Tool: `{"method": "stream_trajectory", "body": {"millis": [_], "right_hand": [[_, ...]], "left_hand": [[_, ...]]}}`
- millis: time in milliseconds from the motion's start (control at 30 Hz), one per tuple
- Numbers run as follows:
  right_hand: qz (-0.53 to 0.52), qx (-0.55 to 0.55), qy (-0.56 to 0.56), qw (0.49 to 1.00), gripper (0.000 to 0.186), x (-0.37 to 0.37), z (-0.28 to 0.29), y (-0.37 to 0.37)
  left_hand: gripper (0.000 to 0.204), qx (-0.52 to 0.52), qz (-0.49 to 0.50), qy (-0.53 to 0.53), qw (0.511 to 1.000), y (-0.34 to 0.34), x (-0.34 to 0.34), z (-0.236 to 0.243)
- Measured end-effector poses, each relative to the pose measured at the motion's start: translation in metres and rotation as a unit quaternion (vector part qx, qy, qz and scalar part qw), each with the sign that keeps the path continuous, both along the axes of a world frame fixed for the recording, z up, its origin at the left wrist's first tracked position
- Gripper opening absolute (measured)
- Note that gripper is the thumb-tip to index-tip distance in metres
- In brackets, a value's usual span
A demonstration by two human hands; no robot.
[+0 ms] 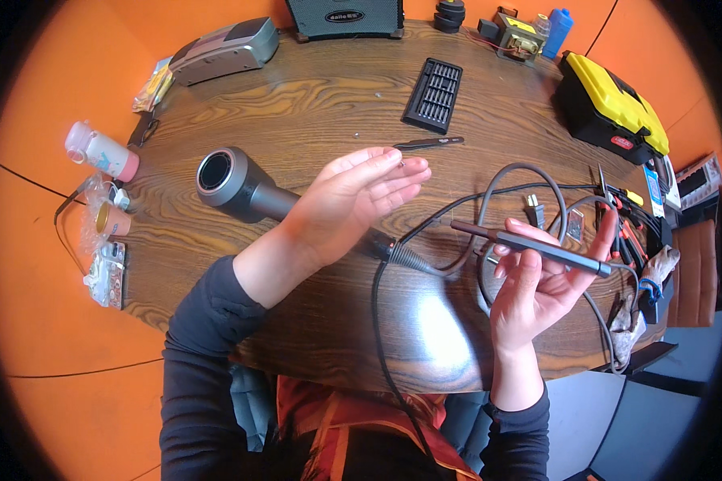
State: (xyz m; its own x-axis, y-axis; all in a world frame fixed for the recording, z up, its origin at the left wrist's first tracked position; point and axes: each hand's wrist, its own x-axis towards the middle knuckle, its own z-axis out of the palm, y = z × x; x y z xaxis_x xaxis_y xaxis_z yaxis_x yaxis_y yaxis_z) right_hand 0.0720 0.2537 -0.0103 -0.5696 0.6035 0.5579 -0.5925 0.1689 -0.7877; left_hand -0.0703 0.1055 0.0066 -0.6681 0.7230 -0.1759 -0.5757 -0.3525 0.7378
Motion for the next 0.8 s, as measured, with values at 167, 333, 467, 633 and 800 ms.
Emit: {"method": "stream_trajectory", "body": {"millis": [167,333,467,633,800], "right_hand": [[-0.005,0.027,-0.024,0.999,0.086,0.001,0.004,-0.001],[-0.024,0.06,0.0,0.998,0.081,-0.002,-0.001,0.0],[-0.048,0.05,0.017,0.997,0.076,-0.001,0.001,0.0],[-0.048,-0.003,0.013,0.999,0.094,0.006,0.001,-0.001],[-0.055,0.048,-0.027,0.997,0.042,0.006,-0.007,0.001]], "left_hand": [[0.018,0.06,-0.038,-0.112,0.991,0.004,0.01,-0.013],[0.015,0.081,-0.054,-0.137,0.986,0.009,0.025,-0.018],[0.013,0.086,-0.032,-0.164,0.982,0.011,0.035,-0.022],[0.01,0.116,-0.031,-0.166,0.979,0.011,0.042,-0.026],[0.007,0.103,-0.026,-0.173,0.979,0.007,0.047,-0.018]]}}
